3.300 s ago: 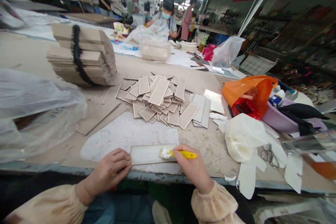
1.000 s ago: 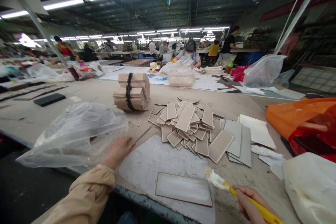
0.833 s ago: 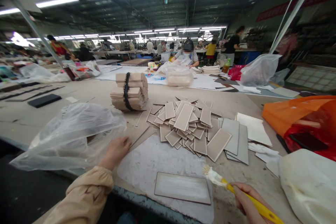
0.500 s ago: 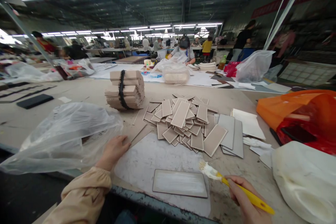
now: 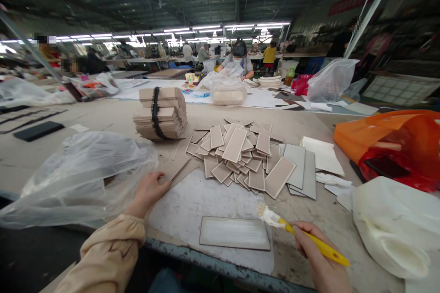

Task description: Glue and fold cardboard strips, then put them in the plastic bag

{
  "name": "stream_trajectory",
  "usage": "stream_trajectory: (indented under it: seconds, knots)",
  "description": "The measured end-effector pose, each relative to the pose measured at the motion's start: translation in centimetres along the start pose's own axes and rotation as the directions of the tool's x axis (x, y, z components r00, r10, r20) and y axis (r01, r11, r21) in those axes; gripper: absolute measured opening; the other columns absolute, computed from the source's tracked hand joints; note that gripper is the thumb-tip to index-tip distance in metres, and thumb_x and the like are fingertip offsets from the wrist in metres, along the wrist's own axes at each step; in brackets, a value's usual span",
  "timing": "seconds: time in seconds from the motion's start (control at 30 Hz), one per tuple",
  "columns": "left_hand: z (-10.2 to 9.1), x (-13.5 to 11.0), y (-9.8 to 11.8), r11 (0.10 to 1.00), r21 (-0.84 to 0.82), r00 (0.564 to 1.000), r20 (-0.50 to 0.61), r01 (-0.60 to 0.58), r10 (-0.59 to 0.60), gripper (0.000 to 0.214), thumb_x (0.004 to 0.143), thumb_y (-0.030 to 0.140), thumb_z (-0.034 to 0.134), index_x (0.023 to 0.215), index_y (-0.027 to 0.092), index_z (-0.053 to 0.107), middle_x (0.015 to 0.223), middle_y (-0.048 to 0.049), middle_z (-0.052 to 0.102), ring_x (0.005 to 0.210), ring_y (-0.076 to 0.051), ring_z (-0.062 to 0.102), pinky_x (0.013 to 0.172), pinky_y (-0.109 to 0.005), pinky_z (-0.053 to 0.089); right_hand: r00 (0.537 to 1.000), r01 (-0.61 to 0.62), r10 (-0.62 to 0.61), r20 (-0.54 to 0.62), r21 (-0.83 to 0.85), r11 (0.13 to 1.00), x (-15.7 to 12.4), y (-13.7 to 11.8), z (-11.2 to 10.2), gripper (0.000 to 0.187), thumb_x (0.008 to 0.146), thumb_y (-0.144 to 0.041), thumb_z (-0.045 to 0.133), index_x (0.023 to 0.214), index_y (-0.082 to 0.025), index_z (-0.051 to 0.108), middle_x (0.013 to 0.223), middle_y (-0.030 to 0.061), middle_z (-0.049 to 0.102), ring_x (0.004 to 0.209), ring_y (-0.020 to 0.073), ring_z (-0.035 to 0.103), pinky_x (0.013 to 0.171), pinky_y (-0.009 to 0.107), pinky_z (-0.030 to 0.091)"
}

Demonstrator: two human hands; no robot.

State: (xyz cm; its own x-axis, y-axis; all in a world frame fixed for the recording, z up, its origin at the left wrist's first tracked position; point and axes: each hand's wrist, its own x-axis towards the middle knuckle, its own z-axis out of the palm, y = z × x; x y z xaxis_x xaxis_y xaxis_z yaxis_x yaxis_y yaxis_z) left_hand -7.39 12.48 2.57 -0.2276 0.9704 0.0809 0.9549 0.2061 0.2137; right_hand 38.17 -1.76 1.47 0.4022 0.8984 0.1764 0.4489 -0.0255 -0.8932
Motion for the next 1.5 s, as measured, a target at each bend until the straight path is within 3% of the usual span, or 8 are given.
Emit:
stream_trajectory:
  seconds: [0.37,0.53,0.67,0.77,1.07,1.13,1.33,1.5]
  knots:
    - [-0.6,0.2,-0.7,0.961,-0.276,0.988,-0.136,0.030,-0.070,0.030,0.075,0.036,0.056,0.094,0.014,0.061,0.093,-0.0094,0.065,0.090,-0.025,0.063,0.084,-0.040,0.049,0.996,-0.036,0.035,0.076,0.016,0.999,0.2,-0.1,0.0,0.030,0.082,-0.053,0.058,0.087,-0.025,0.067,0.059,-0.0008,0.053,0.052,0.0172,0.050,0.043,0.027,0.045]
    - [-2.0,-2.4,0.8,0.889,-0.385,0.957,-0.244,-0.246,0.159,0.030,0.078,0.038,0.057,0.099,0.017,0.058,0.105,-0.0092,0.061,0.097,-0.022,0.061,0.086,-0.035,0.051,0.999,-0.031,0.035,-0.019,0.177,0.984,-0.1,-0.2,1.0,0.031,0.085,-0.050,0.063,0.101,-0.024,0.067,0.073,0.0021,0.064,0.058,0.0176,0.056,0.048,0.027,0.050]
    - [-2.4,-6.3,4.1,0.578,-0.386,0.693,-0.352,-0.720,0.629,0.025,0.081,0.024,0.061,0.104,0.019,0.055,0.116,-0.0107,0.054,0.109,-0.021,0.056,0.092,-0.033,0.050,0.998,0.023,-0.004,-0.056,0.352,0.936,-0.6,-1.2,2.2,0.028,0.088,-0.044,0.064,0.106,-0.023,0.065,0.095,0.0069,0.069,0.070,0.0195,0.064,0.058,0.030,0.056]
    - [-2.0,-8.4,6.6,0.392,-0.387,0.521,-0.322,-0.834,0.790,0.028,0.083,0.016,0.059,0.109,0.019,0.051,0.119,-0.0121,0.051,0.110,-0.020,0.055,0.091,-0.031,0.051,0.997,0.036,-0.057,0.043,0.375,0.926,-1.2,-2.4,3.1,0.020,0.090,-0.042,0.062,0.098,-0.023,0.062,0.101,0.0078,0.068,0.079,0.0213,0.067,0.068,0.032,0.058]
    - [-0.1,-10.8,10.4,0.225,-0.405,0.339,-0.234,-0.886,0.911,0.017,0.086,0.017,0.058,0.102,0.017,0.052,0.116,-0.0117,0.055,0.112,-0.020,0.054,0.111,-0.045,0.041,0.973,0.006,-0.085,0.216,0.340,0.940,-2.6,-2.9,5.0,0.028,0.087,-0.037,0.069,0.079,-0.023,0.046,0.077,-0.0018,0.060,0.072,0.0155,0.064,0.064,0.024,0.056]
    - [-0.1,-10.8,10.3,0.231,-0.392,0.341,-0.239,-0.891,0.909,0.022,0.087,0.020,0.060,0.107,0.017,0.053,0.120,-0.0127,0.055,0.115,-0.021,0.053,0.114,-0.049,0.036,0.979,-0.007,-0.064,0.196,0.342,0.940,-2.5,-2.7,4.9,0.030,0.087,-0.038,0.069,0.076,-0.023,0.045,0.074,-0.0038,0.055,0.060,0.0119,0.058,0.055,0.022,0.055]
    - [-0.3,-10.5,6.7,0.430,-0.403,0.551,-0.256,-0.808,0.794,0.025,0.091,0.011,0.053,0.114,0.019,0.058,0.107,-0.0093,0.062,0.098,-0.018,0.058,0.085,-0.032,0.052,0.997,-0.067,0.052,0.060,0.296,0.953,-1.8,-2.2,3.4,0.034,0.081,-0.039,0.075,0.078,-0.022,0.046,0.081,-0.0031,0.059,0.052,0.0104,0.061,0.048,0.020,0.054]
    - [0.6,-12.0,5.3,0.431,-0.465,0.504,-0.038,-0.773,0.863,0.023,0.093,0.011,0.047,0.108,0.019,0.062,0.100,-0.0080,0.063,0.092,-0.017,0.056,0.082,-0.031,0.051,0.993,-0.076,0.050,0.110,0.245,0.967,-1.9,-1.7,3.8,0.035,0.080,-0.043,0.075,0.078,-0.022,0.047,0.077,-0.0029,0.059,0.050,0.0128,0.062,0.044,0.021,0.052]
